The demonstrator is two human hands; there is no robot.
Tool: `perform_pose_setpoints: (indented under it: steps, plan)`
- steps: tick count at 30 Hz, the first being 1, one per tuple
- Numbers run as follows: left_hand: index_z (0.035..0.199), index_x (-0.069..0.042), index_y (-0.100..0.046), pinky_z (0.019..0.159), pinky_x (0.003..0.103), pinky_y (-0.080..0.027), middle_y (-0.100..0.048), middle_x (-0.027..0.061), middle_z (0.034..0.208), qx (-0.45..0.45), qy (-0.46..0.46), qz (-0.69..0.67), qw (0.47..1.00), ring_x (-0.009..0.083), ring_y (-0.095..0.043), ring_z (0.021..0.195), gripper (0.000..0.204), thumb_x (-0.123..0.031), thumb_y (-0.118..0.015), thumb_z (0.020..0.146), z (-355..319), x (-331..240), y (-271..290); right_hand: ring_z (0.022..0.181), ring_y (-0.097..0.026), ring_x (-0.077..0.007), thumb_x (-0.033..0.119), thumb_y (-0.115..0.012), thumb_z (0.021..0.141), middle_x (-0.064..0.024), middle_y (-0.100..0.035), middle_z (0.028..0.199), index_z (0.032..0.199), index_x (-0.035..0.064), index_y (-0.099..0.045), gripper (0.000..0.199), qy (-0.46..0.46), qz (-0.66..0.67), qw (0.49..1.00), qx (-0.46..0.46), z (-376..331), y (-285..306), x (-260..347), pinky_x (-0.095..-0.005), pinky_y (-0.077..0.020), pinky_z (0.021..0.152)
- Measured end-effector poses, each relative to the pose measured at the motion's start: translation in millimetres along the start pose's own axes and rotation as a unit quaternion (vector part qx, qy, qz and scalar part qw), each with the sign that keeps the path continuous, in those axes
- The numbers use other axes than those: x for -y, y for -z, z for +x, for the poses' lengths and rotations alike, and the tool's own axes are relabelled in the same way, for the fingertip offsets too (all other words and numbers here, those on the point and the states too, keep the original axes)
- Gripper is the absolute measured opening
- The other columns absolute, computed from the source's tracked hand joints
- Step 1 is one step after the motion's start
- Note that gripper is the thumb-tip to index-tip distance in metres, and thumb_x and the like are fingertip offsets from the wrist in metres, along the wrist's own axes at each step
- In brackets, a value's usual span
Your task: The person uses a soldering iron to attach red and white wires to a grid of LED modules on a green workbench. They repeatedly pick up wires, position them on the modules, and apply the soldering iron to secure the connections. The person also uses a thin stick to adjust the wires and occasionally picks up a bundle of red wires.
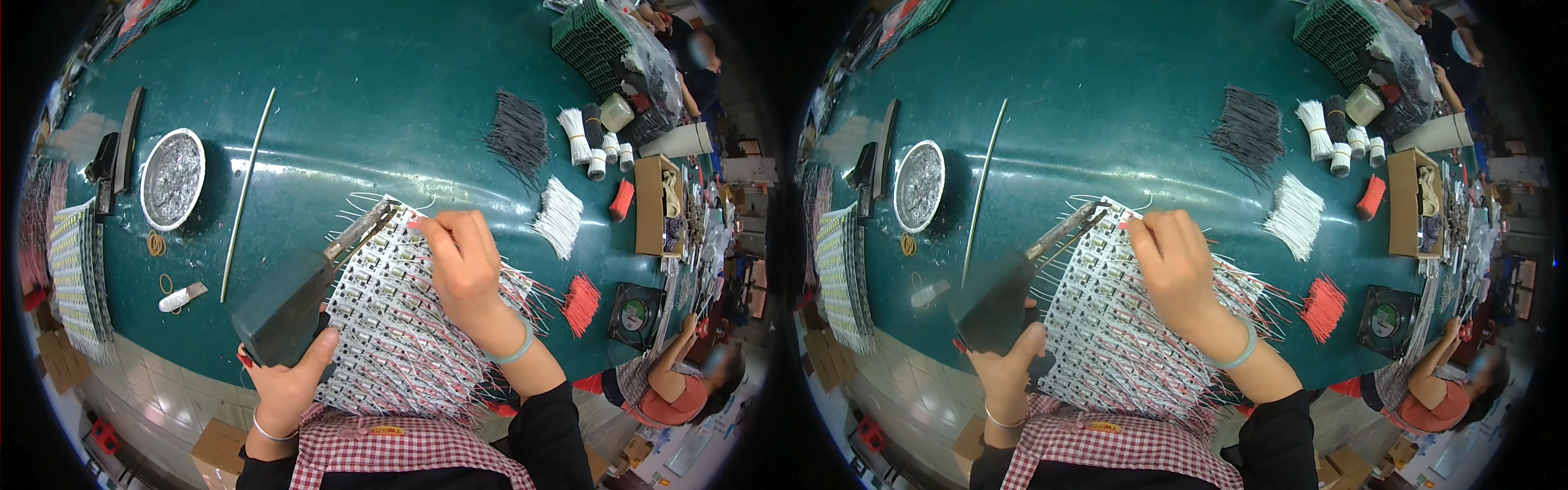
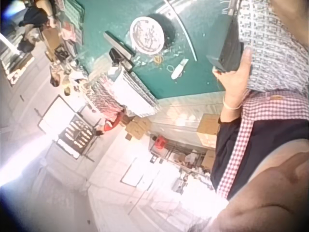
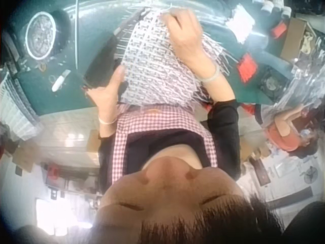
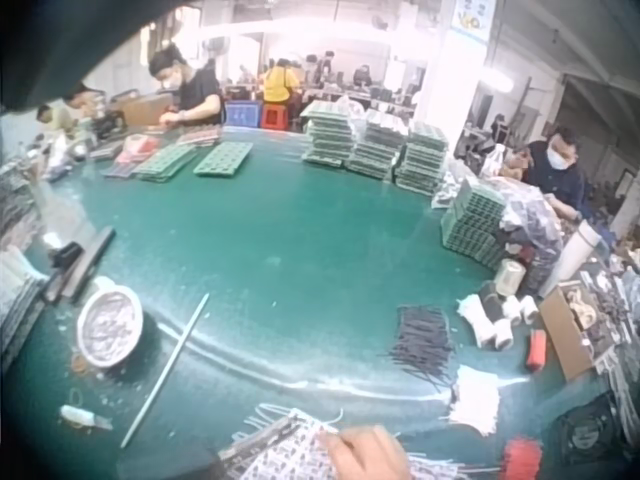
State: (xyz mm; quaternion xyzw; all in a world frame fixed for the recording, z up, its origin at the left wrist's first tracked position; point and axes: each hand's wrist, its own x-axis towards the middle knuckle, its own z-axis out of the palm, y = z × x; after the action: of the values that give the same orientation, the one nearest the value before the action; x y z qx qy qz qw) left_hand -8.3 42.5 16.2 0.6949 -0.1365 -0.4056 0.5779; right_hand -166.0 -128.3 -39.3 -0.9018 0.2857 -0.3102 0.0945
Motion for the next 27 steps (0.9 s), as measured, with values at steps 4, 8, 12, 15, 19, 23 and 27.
perform_pose_setpoints:
  steps: [4,8,12,15,19,23,27]
  plan:
    - [0.104,0.005,-0.068,0.068,0.026,-0.052,-0.070,0.0107,0.100,0.027,-0.026,0.096,0.995,0.0128,-0.065,0.082,0.031,-0.005,-0.082,0.077,-3.3,11.1,8.6,0.079,-0.057,-0.0253,-0.002,-0.069,0.071,-0.0109,-0.059,0.089,0.099,-0.0045,-0.065,0.028,0.001,0.023,1.000,0.017,-2.1,-2.1,5.3,-0.0350,-0.0481,0.063]
    - [0.097,0.007,-0.068,0.063,0.028,-0.050,-0.067,0.0112,0.092,0.068,-0.132,0.149,0.978,0.0140,-0.063,0.076,0.023,-0.002,-0.078,0.078,0.6,12.7,6.5,0.078,-0.057,-0.0244,-0.003,-0.071,0.071,-0.0107,-0.059,0.089,0.099,-0.0048,-0.067,0.029,0.005,0.027,0.999,0.026,-4.4,-4.4,3.7,-0.0336,-0.0476,0.061]
    - [0.096,0.006,-0.067,0.061,0.029,-0.048,-0.064,0.0119,0.088,0.078,-0.218,0.184,0.955,0.0161,-0.061,0.071,0.021,0.000,-0.075,0.077,3.9,18.2,7.2,0.078,-0.057,-0.0246,-0.003,-0.071,0.070,-0.0107,-0.059,0.090,0.099,-0.0046,-0.067,0.029,0.012,0.009,0.999,0.039,-6.7,-5.1,4.2,-0.0339,-0.0479,0.061]
    - [0.095,0.005,-0.067,0.060,0.029,-0.048,-0.064,0.0125,0.088,0.075,-0.224,0.184,0.954,0.0171,-0.061,0.071,0.021,0.001,-0.075,0.077,3.4,18.5,6.5,0.079,-0.057,-0.0248,-0.003,-0.070,0.070,-0.0108,-0.059,0.090,0.100,-0.0046,-0.067,0.029,0.009,0.005,0.999,0.045,-6.4,-4.3,6.9,-0.0342,-0.0481,0.062]
    - [0.093,0.005,-0.067,0.060,0.029,-0.047,-0.064,0.0123,0.087,0.075,-0.229,0.192,0.951,0.0173,-0.061,0.069,0.019,0.002,-0.075,0.075,4.2,16.2,4.5,0.079,-0.056,-0.0250,-0.004,-0.070,0.072,-0.0108,-0.058,0.090,0.100,-0.0052,-0.067,0.029,0.005,0.002,0.999,0.051,-5.4,-4.0,8.8,-0.0346,-0.0481,0.062]
    - [0.090,0.004,-0.067,0.060,0.029,-0.047,-0.064,0.0115,0.084,0.081,-0.203,0.179,0.959,0.0178,-0.061,0.067,0.018,0.003,-0.074,0.074,4.6,17.9,3.6,0.080,-0.056,-0.0248,-0.003,-0.069,0.074,-0.0108,-0.057,0.090,0.101,-0.0068,-0.066,0.028,0.009,0.002,0.998,0.054,-5.5,-4.3,9.1,-0.0345,-0.0476,0.062]
    - [0.090,0.004,-0.067,0.060,0.029,-0.047,-0.063,0.0108,0.082,0.070,-0.200,0.169,0.963,0.0182,-0.061,0.066,0.017,0.003,-0.074,0.074,3.7,21.9,3.1,0.080,-0.056,-0.0245,-0.001,-0.070,0.076,-0.0110,-0.056,0.090,0.101,-0.0077,-0.066,0.027,0.013,-0.014,0.998,0.062,-5.0,-3.3,11.4,-0.0339,-0.0472,0.062]
